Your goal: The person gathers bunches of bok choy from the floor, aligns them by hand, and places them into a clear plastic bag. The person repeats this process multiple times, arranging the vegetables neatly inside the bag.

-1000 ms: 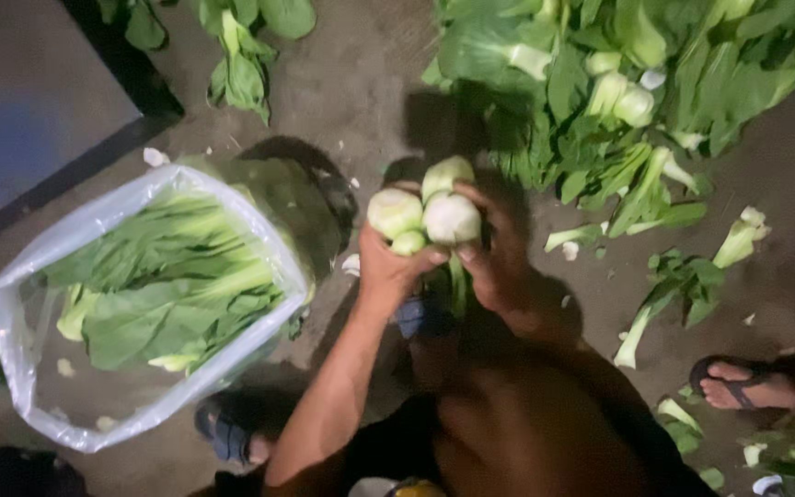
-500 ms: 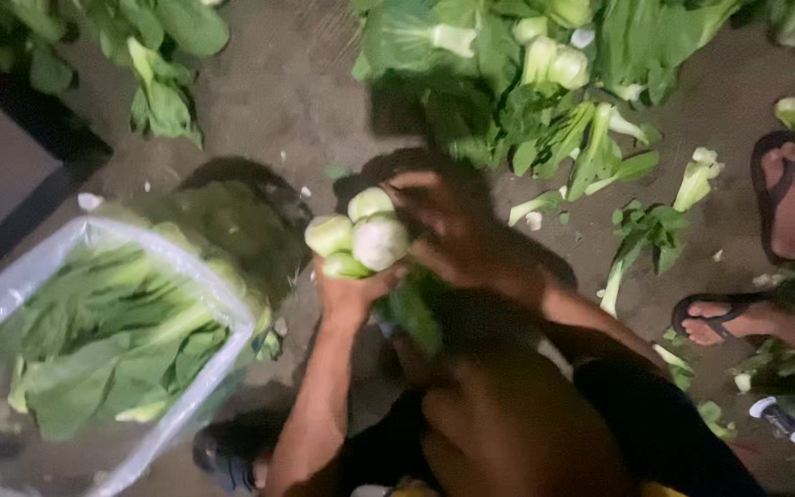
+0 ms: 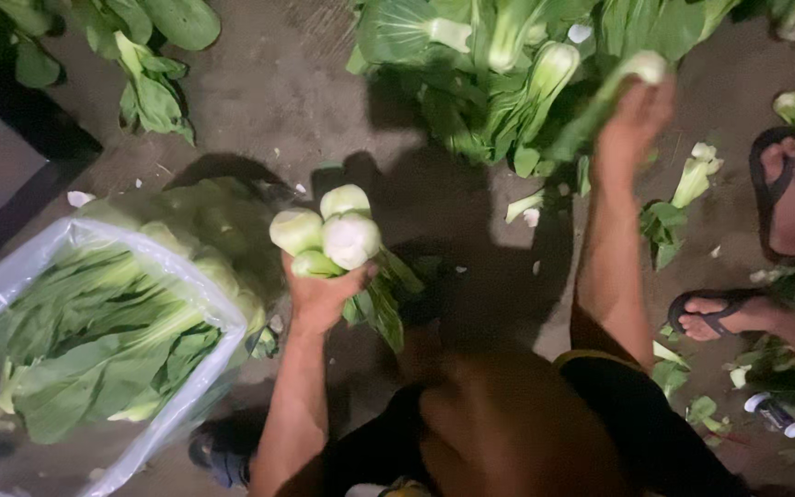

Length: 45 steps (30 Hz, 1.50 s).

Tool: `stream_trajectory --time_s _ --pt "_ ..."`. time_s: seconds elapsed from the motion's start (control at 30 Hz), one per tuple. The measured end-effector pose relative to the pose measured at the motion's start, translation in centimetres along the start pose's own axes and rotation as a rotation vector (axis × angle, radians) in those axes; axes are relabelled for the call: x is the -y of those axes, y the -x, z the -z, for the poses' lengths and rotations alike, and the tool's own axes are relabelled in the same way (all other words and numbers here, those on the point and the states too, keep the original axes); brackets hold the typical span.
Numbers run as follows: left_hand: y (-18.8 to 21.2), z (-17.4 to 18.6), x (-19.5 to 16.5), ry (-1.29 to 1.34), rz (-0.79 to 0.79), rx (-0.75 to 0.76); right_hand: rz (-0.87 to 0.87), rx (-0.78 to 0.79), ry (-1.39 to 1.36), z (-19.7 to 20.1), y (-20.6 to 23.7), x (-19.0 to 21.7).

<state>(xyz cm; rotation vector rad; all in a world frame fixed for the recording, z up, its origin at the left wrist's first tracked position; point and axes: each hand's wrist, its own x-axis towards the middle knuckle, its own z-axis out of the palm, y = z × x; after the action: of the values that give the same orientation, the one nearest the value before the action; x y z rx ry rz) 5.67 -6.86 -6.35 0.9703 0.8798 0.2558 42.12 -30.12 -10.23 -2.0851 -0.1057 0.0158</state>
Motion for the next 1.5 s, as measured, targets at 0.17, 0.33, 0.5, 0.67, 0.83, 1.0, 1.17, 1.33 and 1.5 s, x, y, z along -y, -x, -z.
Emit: stream_trajectory --time_s 0.17,0.33,0.5,0.67,0.83,1.0,1.17,1.33,1.5 --pt "-0.4 -1.1 0.3 -0.244 -0.326 -0.034 0.199 0.199 0.792 -6.2 0.2 0.1" --pt "-1.1 -0.6 -1.2 -0.126 -0.514 -0.026 -0.047 0.167 0.174 -6.2 1.3 2.2" --pt "-0.9 0.2 -1.7 -0.089 -0.560 -0.026 0.074 0.224 -0.196 -1.9 6.4 8.5" --pt "-0.7 -1.8 -1.0 -0.060 -0.494 0.072 0.714 0.633 -0.096 -4.6 14.8 13.8" --pt "-0.2 -3.6 -1.4 -0.115 -0.428 0.042 0.488 0.631 -0.341 -7.7 17.8 15.5" --pt "1.6 -3.9 0.3 -0.054 -0.211 0.067 0.498 0.701 -0.334 -7.2 18.1 14.7" --pt "0.4 -2.3 4.8 -0.157 0.008 -0.033 0.494 0.863 -0.276 -6.2 19.3 13.8" --pt "-0.8 0.4 7.5 -0.031 0.140 -0.201 0.763 1.036 0.168 -6.4 12.8 14.2" --pt "0.9 0.2 7.0 0.280 0.077 -0.226 0.838 0.563 0.829 -7.5 1.8 10.0"
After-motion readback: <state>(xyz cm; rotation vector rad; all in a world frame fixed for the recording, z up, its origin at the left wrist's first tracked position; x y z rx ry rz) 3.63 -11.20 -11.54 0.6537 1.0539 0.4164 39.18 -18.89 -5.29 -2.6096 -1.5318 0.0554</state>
